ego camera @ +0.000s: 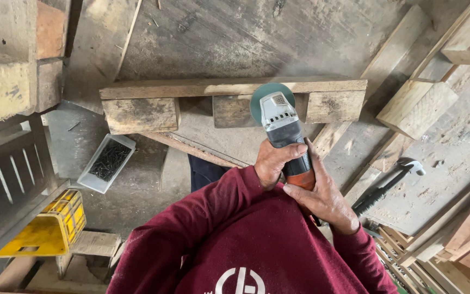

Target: The person uses an angle grinder to smooth the surface of a wooden pallet. They hold the tool with both hands and move it back and forth across the wood, generating sparks and dust. The person occasionally repositions the pallet to access different areas.

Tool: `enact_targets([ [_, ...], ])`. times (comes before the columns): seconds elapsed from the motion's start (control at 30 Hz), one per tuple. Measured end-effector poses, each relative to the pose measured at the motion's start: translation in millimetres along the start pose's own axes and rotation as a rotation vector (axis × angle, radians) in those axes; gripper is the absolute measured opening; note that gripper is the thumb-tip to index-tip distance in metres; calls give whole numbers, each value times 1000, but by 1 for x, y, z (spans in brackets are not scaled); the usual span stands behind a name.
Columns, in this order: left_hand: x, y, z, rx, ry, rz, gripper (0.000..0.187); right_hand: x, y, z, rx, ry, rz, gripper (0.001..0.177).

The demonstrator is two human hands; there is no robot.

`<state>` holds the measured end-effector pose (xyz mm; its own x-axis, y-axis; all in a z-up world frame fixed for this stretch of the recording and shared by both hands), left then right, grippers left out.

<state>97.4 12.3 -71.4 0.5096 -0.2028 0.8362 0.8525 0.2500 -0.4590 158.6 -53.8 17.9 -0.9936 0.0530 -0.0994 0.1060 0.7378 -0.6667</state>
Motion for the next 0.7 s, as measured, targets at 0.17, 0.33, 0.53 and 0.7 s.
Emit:
enact_targets([
  [0.17, 9, 13, -9, -22, -29, -34, 38, -11, -5, 4, -3, 61, 55, 103],
  [0.33, 18, 17, -11, -21, -3, -82, 36, -15, -11, 13, 90, 105, 107, 98],
  [0.53, -2, -7, 26, 97, 0, -13, 37, 6, 16, -24, -118, -136, -49, 103],
  [0.7, -23, -41, 52, 145, -45, 138, 34, 32, 36, -34, -36, -41, -203, 107],
])
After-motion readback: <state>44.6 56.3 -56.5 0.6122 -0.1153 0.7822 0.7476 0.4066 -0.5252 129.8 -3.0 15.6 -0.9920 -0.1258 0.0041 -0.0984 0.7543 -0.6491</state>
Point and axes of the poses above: each hand's wrist, its own y-axis towards the middle knuckle, its own x-axis out of the palm, z = x × y, the point moved 8 cm from there along y, towards the middle knuckle, and after that the axes turned 9 degrees about -z, right-handed, at the moved point
